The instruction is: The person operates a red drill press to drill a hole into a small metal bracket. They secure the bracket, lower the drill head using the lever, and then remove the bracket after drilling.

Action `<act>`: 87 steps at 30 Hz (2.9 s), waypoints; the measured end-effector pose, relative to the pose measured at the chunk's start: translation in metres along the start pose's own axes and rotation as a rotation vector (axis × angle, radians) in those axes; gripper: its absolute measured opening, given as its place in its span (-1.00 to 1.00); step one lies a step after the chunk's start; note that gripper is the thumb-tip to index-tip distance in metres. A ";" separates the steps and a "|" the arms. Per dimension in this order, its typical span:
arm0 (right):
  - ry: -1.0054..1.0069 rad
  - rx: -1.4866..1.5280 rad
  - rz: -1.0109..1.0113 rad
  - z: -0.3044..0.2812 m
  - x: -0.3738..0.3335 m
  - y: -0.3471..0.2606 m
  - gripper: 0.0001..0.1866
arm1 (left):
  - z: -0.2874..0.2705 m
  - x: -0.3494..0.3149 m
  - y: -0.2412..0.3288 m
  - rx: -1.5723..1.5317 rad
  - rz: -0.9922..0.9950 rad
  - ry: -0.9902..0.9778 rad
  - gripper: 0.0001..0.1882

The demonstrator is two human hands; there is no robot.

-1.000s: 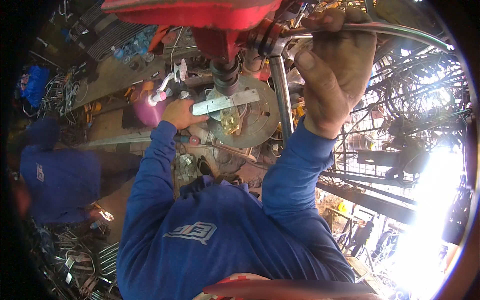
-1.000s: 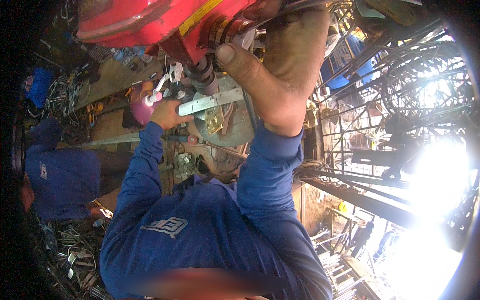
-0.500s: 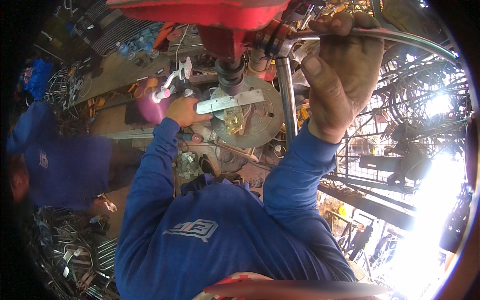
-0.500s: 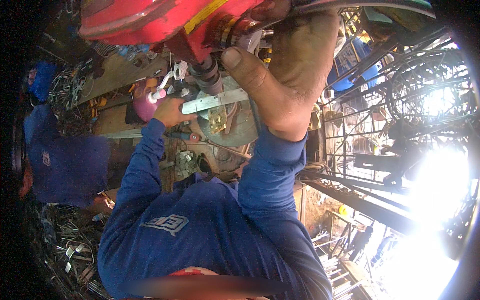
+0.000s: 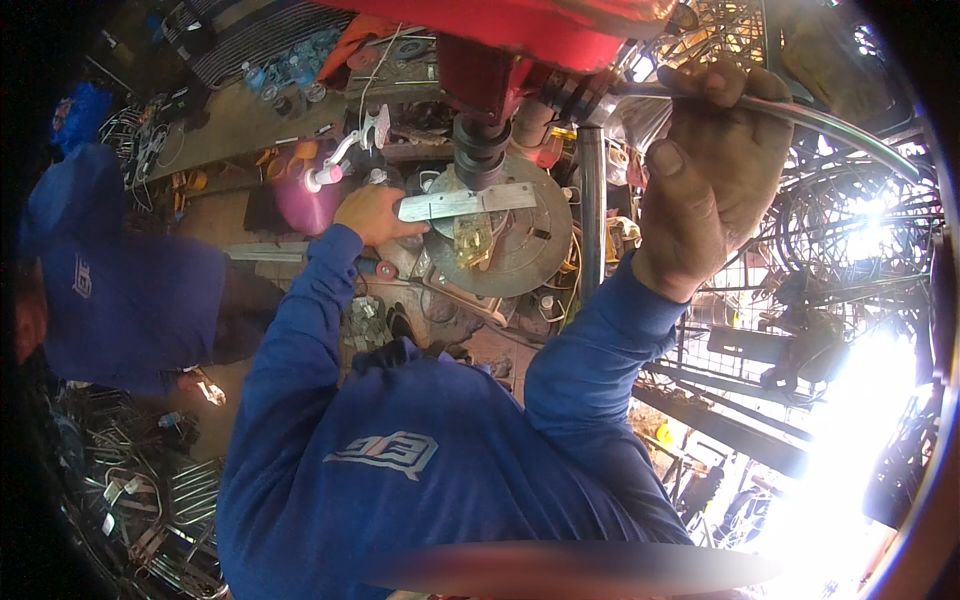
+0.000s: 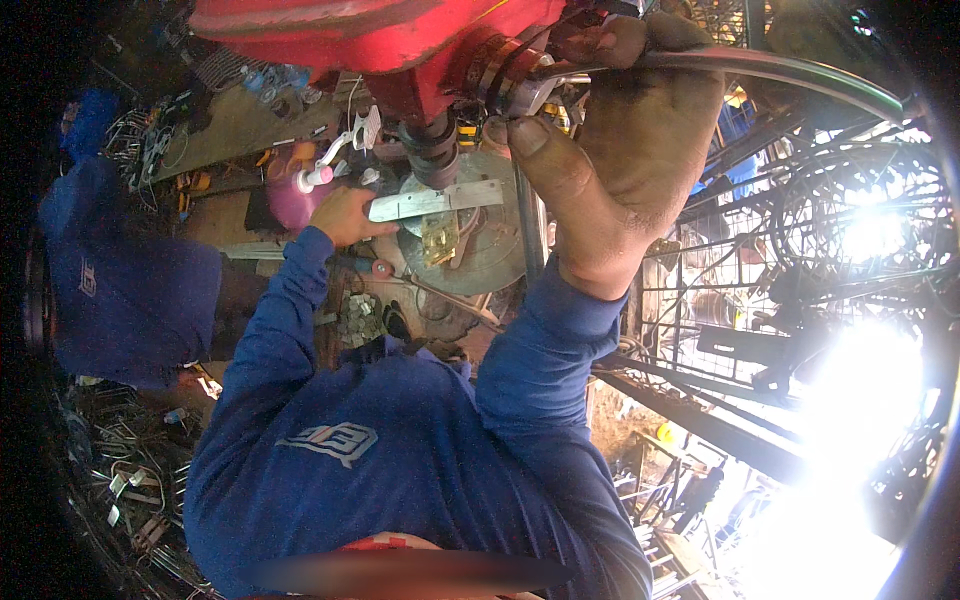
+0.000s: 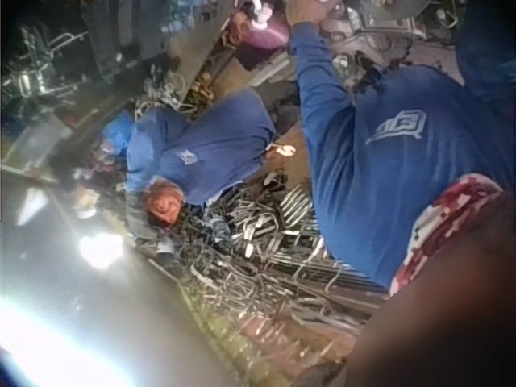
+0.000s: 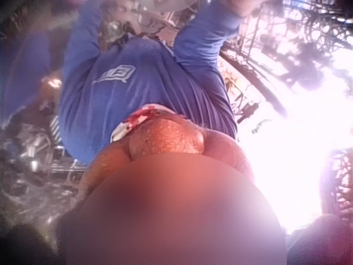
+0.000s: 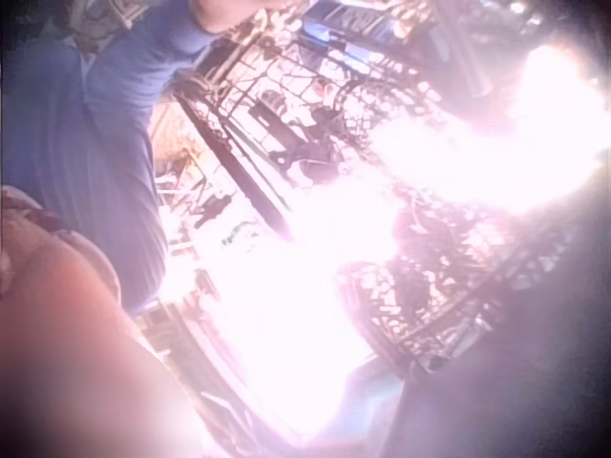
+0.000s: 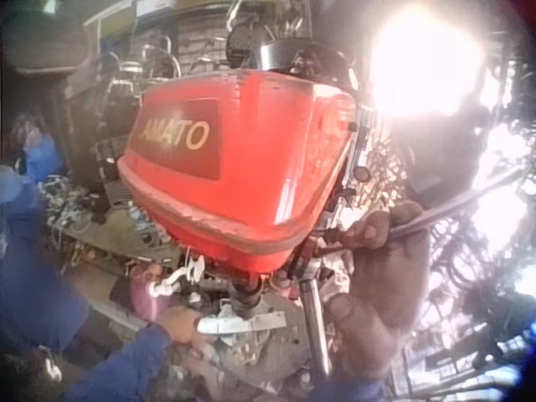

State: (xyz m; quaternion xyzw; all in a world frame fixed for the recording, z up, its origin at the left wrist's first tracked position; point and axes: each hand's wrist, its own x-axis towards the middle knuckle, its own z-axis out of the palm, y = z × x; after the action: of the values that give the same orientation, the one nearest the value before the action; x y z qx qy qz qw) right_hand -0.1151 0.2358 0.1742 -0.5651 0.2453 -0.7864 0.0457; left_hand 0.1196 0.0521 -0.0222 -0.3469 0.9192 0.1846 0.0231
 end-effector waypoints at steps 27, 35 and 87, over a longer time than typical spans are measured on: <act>0.013 0.006 0.000 0.006 -0.003 0.000 -0.17 | 0.001 0.003 -0.004 -0.014 0.033 -0.034 -0.38; 0.012 -0.002 0.028 0.008 -0.004 -0.002 -0.16 | -0.001 0.002 -0.002 0.015 0.027 -0.035 -0.38; 0.001 -0.102 0.001 0.004 -0.010 -0.002 -0.09 | 0.004 0.009 -0.010 -0.032 0.040 -0.091 -0.29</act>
State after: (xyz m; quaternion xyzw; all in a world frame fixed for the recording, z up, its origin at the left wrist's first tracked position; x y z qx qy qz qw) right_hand -0.1074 0.2398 0.1673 -0.5663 0.2853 -0.7730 0.0172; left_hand 0.1184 0.0408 -0.0304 -0.3198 0.9210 0.2154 0.0557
